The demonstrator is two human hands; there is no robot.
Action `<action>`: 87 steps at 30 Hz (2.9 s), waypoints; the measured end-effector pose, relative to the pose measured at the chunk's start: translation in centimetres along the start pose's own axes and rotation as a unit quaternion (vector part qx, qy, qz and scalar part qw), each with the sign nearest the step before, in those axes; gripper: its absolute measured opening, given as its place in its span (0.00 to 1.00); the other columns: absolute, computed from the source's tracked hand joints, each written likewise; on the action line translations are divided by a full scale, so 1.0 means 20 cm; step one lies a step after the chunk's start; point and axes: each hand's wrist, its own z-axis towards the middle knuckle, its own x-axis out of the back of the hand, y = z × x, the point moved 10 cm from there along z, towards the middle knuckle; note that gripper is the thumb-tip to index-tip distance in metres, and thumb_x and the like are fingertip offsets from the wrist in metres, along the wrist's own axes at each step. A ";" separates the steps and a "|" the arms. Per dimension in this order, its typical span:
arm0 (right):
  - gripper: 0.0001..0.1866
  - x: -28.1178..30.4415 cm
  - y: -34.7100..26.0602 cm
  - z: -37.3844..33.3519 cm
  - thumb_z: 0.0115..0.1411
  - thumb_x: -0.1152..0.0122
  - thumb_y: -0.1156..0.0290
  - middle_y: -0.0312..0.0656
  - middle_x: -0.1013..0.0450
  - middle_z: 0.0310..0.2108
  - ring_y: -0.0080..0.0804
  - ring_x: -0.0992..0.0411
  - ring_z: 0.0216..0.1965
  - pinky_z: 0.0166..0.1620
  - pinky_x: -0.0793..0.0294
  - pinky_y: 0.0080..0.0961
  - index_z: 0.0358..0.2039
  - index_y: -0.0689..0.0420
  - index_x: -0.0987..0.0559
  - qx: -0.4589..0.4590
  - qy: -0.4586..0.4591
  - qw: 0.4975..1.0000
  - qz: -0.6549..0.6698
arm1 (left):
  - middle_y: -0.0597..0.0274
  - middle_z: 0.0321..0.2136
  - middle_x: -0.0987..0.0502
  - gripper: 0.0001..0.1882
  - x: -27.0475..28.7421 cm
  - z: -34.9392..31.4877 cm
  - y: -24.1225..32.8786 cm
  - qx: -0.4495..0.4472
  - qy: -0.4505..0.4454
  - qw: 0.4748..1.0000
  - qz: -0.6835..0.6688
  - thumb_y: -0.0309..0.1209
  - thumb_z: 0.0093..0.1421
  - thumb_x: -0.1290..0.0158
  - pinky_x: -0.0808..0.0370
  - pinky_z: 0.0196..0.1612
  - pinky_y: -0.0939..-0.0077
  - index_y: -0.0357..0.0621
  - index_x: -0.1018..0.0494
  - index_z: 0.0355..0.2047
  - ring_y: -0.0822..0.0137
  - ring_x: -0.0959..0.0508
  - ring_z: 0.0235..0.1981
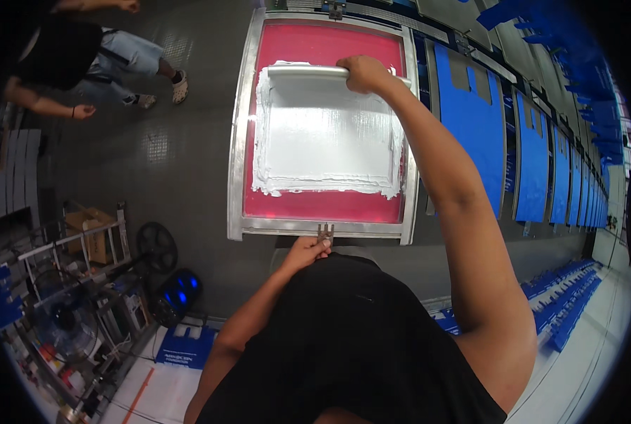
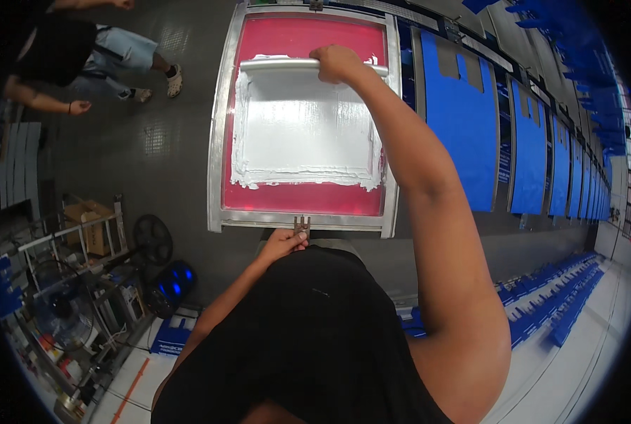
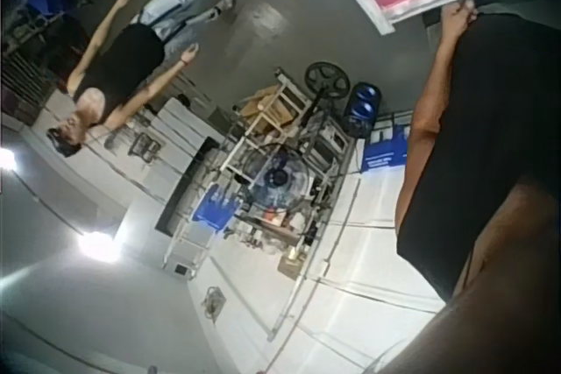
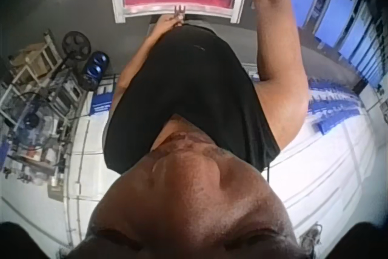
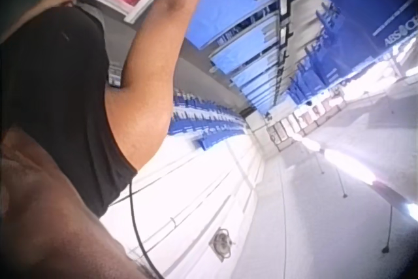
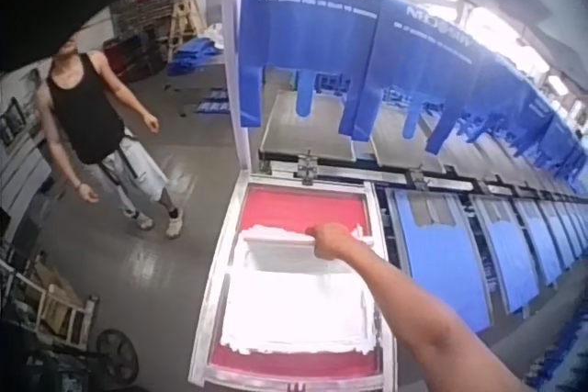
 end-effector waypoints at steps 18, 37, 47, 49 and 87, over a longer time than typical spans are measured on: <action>0.15 -0.06 -0.41 -0.90 0.46 0.46 0.80 0.42 0.25 0.29 0.42 0.29 0.33 0.38 0.32 0.40 0.36 0.55 0.23 0.039 0.185 0.982 0.013 | 0.66 0.25 0.24 0.17 0.02 0.05 0.01 -0.036 -0.086 0.985 0.145 0.41 0.66 0.50 0.27 0.36 0.77 0.37 0.23 0.33 0.76 0.25 0.31; 0.24 0.04 0.45 -0.14 0.51 0.43 0.73 0.43 0.25 0.46 0.41 0.27 0.49 0.49 0.32 0.54 0.51 0.48 0.27 -0.063 0.039 0.997 -0.033 | 0.56 0.45 0.26 0.24 0.36 0.44 2.27 -0.294 0.282 0.514 0.755 0.32 0.48 0.38 0.34 0.50 0.57 0.45 0.28 0.47 0.54 0.29 0.49; 0.14 -0.31 -0.02 -1.04 0.44 0.45 0.80 0.42 0.27 0.30 0.45 0.28 0.37 0.43 0.33 0.45 0.35 0.55 0.25 0.004 0.144 0.989 0.020 | 0.54 0.33 0.28 0.17 0.24 -0.08 1.40 -0.312 0.201 0.631 0.682 0.22 0.40 0.41 0.32 0.43 0.58 0.42 0.28 0.34 0.52 0.28 0.40; 0.09 -0.17 -0.07 -1.11 0.41 0.45 0.81 0.43 0.28 0.24 0.46 0.28 0.34 0.40 0.33 0.42 0.26 0.56 0.26 0.002 0.144 0.988 0.057 | 0.55 0.30 0.28 0.16 0.21 -0.21 1.44 -0.328 0.207 0.635 0.667 0.22 0.39 0.41 0.30 0.42 0.59 0.41 0.28 0.31 0.52 0.27 0.37; 0.20 -0.11 0.14 -0.70 0.42 0.41 0.75 0.47 0.23 0.25 0.45 0.24 0.33 0.42 0.26 0.40 0.39 0.48 0.18 -0.062 0.034 0.997 -0.011 | 0.50 0.33 0.20 0.18 0.44 0.15 1.77 -0.227 0.232 0.687 0.650 0.30 0.43 0.36 0.25 0.43 0.61 0.43 0.21 0.37 0.51 0.21 0.37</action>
